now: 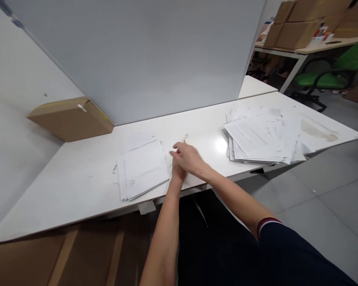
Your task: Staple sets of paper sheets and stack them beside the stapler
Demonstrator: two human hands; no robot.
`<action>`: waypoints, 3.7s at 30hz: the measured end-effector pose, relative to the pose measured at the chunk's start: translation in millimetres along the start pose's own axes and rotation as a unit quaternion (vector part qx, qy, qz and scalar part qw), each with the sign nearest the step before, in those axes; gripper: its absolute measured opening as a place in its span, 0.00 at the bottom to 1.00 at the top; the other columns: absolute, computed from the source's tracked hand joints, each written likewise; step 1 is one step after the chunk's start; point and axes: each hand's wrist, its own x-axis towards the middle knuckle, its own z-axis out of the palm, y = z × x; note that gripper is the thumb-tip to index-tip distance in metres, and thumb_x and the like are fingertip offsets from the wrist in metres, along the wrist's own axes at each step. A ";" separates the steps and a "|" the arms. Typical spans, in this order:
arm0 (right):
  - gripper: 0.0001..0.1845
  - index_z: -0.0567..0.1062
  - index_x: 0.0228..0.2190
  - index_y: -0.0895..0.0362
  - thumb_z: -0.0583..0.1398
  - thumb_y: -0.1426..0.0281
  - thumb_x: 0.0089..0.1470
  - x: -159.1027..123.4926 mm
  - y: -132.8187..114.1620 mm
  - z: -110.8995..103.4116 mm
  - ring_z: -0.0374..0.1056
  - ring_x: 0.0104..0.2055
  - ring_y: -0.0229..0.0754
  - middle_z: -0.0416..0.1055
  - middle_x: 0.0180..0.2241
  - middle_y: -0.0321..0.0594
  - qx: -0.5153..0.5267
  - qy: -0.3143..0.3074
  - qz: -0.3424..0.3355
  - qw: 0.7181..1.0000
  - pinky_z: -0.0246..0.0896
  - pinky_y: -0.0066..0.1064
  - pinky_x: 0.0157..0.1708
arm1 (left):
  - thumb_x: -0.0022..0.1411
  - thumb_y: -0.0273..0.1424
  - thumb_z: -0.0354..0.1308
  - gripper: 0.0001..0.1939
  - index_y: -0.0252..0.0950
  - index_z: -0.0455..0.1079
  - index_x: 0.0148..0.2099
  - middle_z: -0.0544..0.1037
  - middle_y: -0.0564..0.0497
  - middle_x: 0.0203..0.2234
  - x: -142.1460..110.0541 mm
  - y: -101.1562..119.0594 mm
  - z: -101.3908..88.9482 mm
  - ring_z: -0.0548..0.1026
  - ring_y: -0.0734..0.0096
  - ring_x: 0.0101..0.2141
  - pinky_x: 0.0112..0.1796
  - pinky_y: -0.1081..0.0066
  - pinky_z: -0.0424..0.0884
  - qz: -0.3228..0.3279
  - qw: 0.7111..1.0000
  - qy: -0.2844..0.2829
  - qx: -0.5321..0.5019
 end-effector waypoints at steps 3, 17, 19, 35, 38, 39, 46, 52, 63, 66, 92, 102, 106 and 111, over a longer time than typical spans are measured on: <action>0.12 0.70 0.41 0.59 0.51 0.67 0.60 -18.8 60.3 -51.5 0.66 0.39 0.44 0.72 0.39 0.47 -0.076 0.076 0.059 0.992 0.58 0.33 0.38 | 0.53 0.15 0.45 0.27 0.35 0.68 0.54 0.73 0.46 0.43 -1.7 -3.6 0.5 0.67 0.64 0.47 0.53 0.64 0.61 0.109 0.991 -0.010 0.072; 0.18 0.74 0.33 0.63 0.48 0.67 0.59 -36.5 166.9 -95.0 0.66 0.41 0.50 0.73 0.36 0.55 -0.296 0.041 0.234 0.925 0.53 0.36 0.39 | 0.54 0.17 0.43 0.27 0.36 0.66 0.55 0.72 0.44 0.41 -3.0 -13.1 0.2 0.68 0.60 0.44 0.48 0.60 0.66 0.203 0.966 0.035 0.158; 0.20 0.75 0.33 0.63 0.46 0.70 0.60 -38.5 165.3 -98.6 0.68 0.37 0.48 0.74 0.34 0.54 -0.296 0.036 0.243 0.923 0.54 0.35 0.35 | 0.55 0.18 0.43 0.27 0.37 0.66 0.55 0.72 0.44 0.41 -3.9 -12.5 -0.2 0.69 0.61 0.43 0.48 0.61 0.66 0.197 0.968 0.041 0.147; 0.16 0.76 0.30 0.57 0.52 0.62 0.57 -76.4 135.8 -124.6 0.64 0.24 0.41 0.72 0.24 0.41 -0.085 0.190 0.147 0.967 0.52 0.30 0.25 | 0.59 0.24 0.46 0.20 0.35 0.68 0.52 0.74 0.43 0.41 -10.8 -3.0 -3.2 0.70 0.65 0.45 0.50 0.63 0.64 0.226 0.966 0.095 0.078; 0.15 0.75 0.34 0.57 0.53 0.60 0.57 -90.0 102.4 -131.4 0.63 0.25 0.39 0.71 0.25 0.39 0.031 0.235 0.112 0.965 0.53 0.28 0.23 | 0.60 0.34 0.53 0.23 0.35 0.63 0.57 0.73 0.42 0.46 -25.4 11.9 -4.8 0.70 0.64 0.48 0.50 0.63 0.65 0.146 0.985 0.069 -0.066; 0.15 0.75 0.33 0.56 0.54 0.60 0.57 -93.9 91.6 -130.9 0.64 0.26 0.39 0.71 0.25 0.39 0.084 0.233 0.105 0.963 0.54 0.28 0.23 | 0.59 0.38 0.55 0.29 0.36 0.59 0.60 0.72 0.41 0.49 -32.7 17.9 -5.6 0.70 0.64 0.49 0.50 0.63 0.66 0.098 0.985 0.038 -0.139; 0.14 0.73 0.26 0.56 0.57 0.60 0.55 -111.3 64.9 -85.2 0.61 0.24 0.35 0.66 0.22 0.34 0.273 0.122 0.139 0.944 0.54 0.26 0.23 | 0.49 0.42 0.65 0.33 0.37 0.65 0.56 0.73 0.43 0.50 -84.8 46.8 -13.9 0.69 0.57 0.53 0.53 0.62 0.65 -0.106 0.891 -0.093 -0.432; 0.20 0.71 0.22 0.57 0.53 0.58 0.58 -94.8 102.8 -80.8 0.63 0.23 0.38 0.69 0.20 0.37 0.114 0.085 0.159 0.977 0.57 0.29 0.26 | 0.50 0.36 0.65 0.24 0.34 0.71 0.50 0.77 0.43 0.46 -81.2 39.4 -21.9 0.72 0.55 0.50 0.53 0.58 0.67 -0.211 0.887 -0.026 -0.409; 0.11 0.73 0.38 0.59 0.59 0.67 0.53 -35.8 163.6 -84.5 0.58 0.52 0.56 0.68 0.48 0.53 -0.270 0.057 0.189 0.942 0.54 0.45 0.45 | 0.51 0.34 0.65 0.23 0.33 0.71 0.49 0.77 0.42 0.45 -58.0 28.5 -27.2 0.73 0.56 0.48 0.52 0.57 0.67 -0.267 0.889 -0.061 -0.368; 0.10 0.74 0.36 0.58 0.56 0.66 0.55 -40.2 166.3 -84.3 0.59 0.51 0.54 0.69 0.47 0.49 -0.250 0.066 0.187 0.948 0.53 0.43 0.46 | 0.52 0.35 0.65 0.24 0.33 0.70 0.50 0.77 0.42 0.45 -57.6 25.4 -30.5 0.73 0.56 0.49 0.51 0.58 0.68 -0.280 0.884 -0.079 -0.367; 0.15 0.66 0.33 0.55 0.44 0.63 0.62 -36.3 117.5 -30.1 0.62 0.21 0.41 0.64 0.19 0.35 0.061 -0.041 0.164 0.984 0.48 0.30 0.23 | 0.56 0.44 0.59 0.24 0.31 0.71 0.48 0.76 0.38 0.45 -56.5 19.7 -23.9 0.70 0.56 0.52 0.54 0.59 0.65 -0.296 0.853 -0.034 -0.429; 0.23 0.65 0.50 0.59 0.50 0.58 0.59 -53.8 107.0 -17.3 0.67 0.41 0.49 0.70 0.41 0.51 0.081 0.020 0.160 0.984 0.62 0.38 0.37 | 0.53 0.41 0.62 0.26 0.32 0.70 0.51 0.76 0.41 0.45 -62.2 18.2 -21.3 0.74 0.57 0.47 0.51 0.57 0.67 -0.227 0.902 -0.068 -0.362; 0.24 0.66 0.49 0.56 0.56 0.57 0.54 -53.3 95.8 -36.1 0.68 0.41 0.46 0.71 0.43 0.46 0.323 -0.060 0.195 0.924 0.65 0.37 0.36 | 0.57 0.42 0.58 0.21 0.32 0.72 0.48 0.77 0.43 0.44 -60.5 33.2 -36.5 0.74 0.60 0.46 0.48 0.61 0.70 -0.132 0.947 -0.068 -0.286; 0.13 0.72 0.38 0.56 0.57 0.60 0.54 -38.0 63.3 -56.1 0.68 0.40 0.42 0.72 0.36 0.39 0.488 0.004 0.102 0.867 0.64 0.34 0.39 | 0.55 0.40 0.60 0.16 0.32 0.75 0.39 0.80 0.46 0.36 -54.8 61.5 -65.5 0.76 0.63 0.40 0.43 0.66 0.71 0.009 0.985 0.049 -0.166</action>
